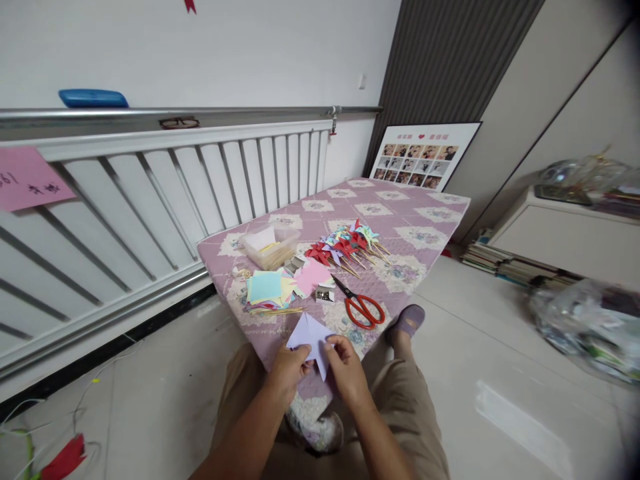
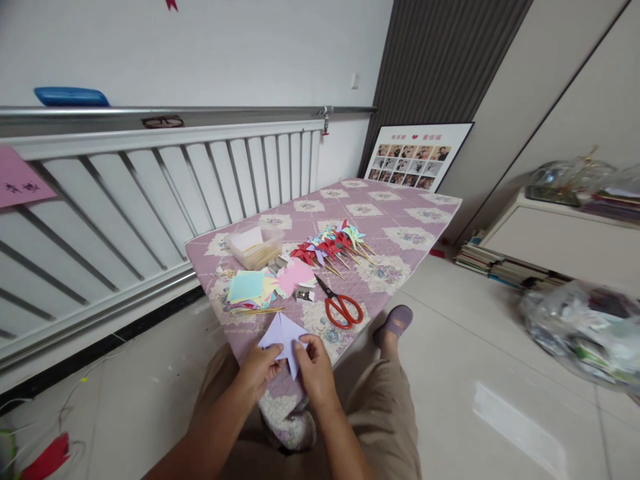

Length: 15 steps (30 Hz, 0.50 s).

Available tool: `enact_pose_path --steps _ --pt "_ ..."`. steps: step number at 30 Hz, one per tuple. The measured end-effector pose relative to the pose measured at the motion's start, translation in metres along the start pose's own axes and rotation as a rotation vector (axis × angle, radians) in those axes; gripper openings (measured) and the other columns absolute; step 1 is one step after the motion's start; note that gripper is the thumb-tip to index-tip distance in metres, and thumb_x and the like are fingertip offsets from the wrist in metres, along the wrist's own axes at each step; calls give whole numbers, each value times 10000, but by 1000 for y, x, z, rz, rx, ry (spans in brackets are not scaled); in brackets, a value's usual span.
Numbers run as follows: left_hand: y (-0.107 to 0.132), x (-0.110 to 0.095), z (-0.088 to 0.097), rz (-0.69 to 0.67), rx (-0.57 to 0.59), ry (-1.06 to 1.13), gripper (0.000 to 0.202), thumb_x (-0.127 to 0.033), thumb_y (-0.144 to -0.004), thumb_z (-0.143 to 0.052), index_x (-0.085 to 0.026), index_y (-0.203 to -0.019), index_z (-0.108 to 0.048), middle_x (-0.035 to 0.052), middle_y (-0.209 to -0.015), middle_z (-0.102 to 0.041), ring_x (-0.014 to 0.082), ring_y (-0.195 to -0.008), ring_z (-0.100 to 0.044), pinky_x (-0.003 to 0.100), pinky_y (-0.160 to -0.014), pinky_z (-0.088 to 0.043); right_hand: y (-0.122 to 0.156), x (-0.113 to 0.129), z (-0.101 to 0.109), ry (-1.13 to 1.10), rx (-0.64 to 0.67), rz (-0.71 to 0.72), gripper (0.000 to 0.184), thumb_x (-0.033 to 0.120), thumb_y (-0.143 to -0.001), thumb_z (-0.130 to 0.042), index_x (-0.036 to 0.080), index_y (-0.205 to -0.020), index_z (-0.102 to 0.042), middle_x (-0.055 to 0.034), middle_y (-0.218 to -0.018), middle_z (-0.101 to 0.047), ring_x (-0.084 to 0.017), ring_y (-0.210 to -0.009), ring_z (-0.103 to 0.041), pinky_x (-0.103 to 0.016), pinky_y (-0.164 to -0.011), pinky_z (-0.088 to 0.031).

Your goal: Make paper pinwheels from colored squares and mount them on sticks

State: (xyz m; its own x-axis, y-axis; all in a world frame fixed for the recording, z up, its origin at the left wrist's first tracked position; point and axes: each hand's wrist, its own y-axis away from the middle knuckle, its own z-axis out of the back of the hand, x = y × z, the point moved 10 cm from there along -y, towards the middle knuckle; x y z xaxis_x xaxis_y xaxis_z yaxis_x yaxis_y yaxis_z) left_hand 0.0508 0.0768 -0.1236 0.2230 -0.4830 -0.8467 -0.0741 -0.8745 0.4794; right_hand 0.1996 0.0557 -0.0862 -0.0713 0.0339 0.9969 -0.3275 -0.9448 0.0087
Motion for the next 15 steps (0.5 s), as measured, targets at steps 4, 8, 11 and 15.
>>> enact_pose_path --steps 4,8,11,15 --pt "9 -13 3 -26 95 -136 218 -272 -607 -696 -122 -758 -650 28 -604 -625 115 -499 -522 216 -452 -332 -4 -4 20 -111 -5 -120 555 571 -785 -537 213 -1196 -434 -69 -975 -620 -216 -835 -593 -314 -686 -475" --pt "20 -29 2 -64 220 -311 180 -194 -618 -670 -111 -776 -690 31 -611 -659 131 -503 -531 234 -471 -368 7 19 7 -174 211 -212 524 545 -721 -660 189 -1097 -582 -55 -913 -683 -198 -756 -623 -302 -672 -485" --pt "27 -41 1 -80 278 -409 129 -156 -603 -672 -123 -725 -699 22 -591 -659 139 -495 -533 246 -489 -388 22 37 -12 -190 381 -265 424 503 -657 -737 169 -912 -680 -38 -784 -714 -188 -660 -624 -303 -635 -491" --pt "33 -55 5 -95 278 -452 52 -109 -567 -700 -144 -606 -694 -3 -528 -632 136 -485 -514 242 -503 -386 34 45 -27 -186 457 -312 347 440 -616 -774 169 -817 -695 -2 -672 -705 -159 -555 -598 -271 -553 -464"
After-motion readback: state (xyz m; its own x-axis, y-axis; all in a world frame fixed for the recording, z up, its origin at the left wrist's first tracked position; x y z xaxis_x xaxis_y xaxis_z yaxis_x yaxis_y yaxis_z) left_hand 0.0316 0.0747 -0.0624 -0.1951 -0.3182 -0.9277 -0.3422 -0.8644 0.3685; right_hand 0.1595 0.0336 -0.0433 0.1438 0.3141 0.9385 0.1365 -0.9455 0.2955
